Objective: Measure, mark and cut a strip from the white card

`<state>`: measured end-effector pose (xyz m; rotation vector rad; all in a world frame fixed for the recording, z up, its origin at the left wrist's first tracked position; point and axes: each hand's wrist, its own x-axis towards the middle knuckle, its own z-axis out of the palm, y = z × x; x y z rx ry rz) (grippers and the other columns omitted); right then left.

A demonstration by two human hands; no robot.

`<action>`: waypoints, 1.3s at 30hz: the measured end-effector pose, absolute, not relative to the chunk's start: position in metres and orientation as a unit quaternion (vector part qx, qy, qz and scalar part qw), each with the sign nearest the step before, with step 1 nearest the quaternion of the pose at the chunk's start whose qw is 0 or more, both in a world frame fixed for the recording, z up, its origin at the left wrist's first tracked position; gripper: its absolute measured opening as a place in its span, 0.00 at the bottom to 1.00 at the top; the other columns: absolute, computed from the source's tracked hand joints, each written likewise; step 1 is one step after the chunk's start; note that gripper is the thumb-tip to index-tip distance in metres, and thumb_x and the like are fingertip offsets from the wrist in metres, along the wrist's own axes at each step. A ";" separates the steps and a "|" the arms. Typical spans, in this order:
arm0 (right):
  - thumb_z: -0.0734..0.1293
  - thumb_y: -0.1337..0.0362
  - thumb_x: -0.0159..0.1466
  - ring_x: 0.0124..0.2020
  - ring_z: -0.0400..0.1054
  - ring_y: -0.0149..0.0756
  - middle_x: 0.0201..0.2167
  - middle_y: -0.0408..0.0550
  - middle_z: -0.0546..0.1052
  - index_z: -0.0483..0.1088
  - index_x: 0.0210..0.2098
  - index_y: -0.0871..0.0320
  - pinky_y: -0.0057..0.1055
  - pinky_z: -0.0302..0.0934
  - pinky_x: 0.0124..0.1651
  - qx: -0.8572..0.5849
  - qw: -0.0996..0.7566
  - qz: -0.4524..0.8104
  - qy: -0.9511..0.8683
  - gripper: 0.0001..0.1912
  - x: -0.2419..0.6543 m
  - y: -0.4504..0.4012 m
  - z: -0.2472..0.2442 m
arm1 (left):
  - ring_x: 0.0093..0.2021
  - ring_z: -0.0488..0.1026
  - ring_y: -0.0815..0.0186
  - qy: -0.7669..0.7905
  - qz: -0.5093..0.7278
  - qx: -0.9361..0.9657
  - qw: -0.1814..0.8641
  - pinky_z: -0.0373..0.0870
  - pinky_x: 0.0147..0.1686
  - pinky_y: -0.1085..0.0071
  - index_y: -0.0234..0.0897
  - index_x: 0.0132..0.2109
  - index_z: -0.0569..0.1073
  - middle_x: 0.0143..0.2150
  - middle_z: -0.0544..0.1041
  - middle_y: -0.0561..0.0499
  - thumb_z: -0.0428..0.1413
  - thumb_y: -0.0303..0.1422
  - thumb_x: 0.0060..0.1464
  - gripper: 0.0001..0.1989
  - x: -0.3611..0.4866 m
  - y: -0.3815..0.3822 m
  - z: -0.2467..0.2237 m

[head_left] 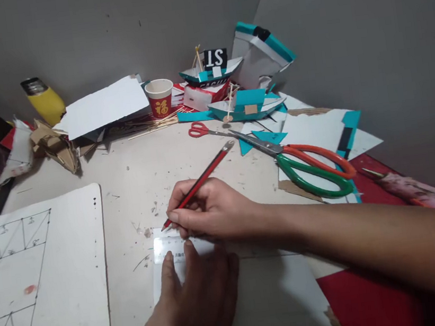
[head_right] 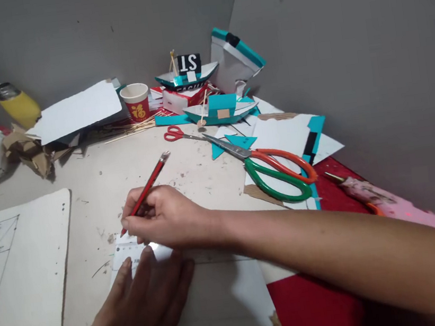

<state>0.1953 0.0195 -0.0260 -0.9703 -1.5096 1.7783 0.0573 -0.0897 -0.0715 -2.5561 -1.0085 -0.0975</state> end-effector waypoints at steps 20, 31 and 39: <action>0.64 0.69 0.62 0.28 0.65 0.27 0.26 0.41 0.71 0.68 0.30 0.61 0.24 0.59 0.31 -0.309 0.236 0.554 -0.735 0.04 0.187 0.035 -0.039 | 0.56 0.61 0.46 -0.356 -0.040 -0.911 0.205 0.56 0.53 0.50 0.48 0.64 0.65 0.65 0.66 0.50 0.50 0.40 0.57 0.27 0.057 -0.090 -0.073; 0.63 0.69 0.62 0.29 0.65 0.29 0.26 0.41 0.70 0.66 0.30 0.59 0.25 0.58 0.33 -0.295 0.185 0.518 -0.781 0.04 0.186 0.039 -0.028 | 0.58 0.60 0.46 -0.344 -0.036 -0.917 0.198 0.57 0.51 0.54 0.46 0.63 0.65 0.64 0.65 0.52 0.45 0.39 0.61 0.24 0.055 -0.087 -0.066; 0.63 0.74 0.61 0.26 0.61 0.27 0.24 0.38 0.66 0.61 0.26 0.58 0.26 0.55 0.33 -0.246 0.177 0.476 -0.826 0.08 0.190 0.044 -0.024 | 0.59 0.59 0.45 -0.342 -0.014 -0.920 0.189 0.59 0.50 0.53 0.44 0.64 0.63 0.65 0.64 0.49 0.44 0.40 0.62 0.24 0.056 -0.085 -0.059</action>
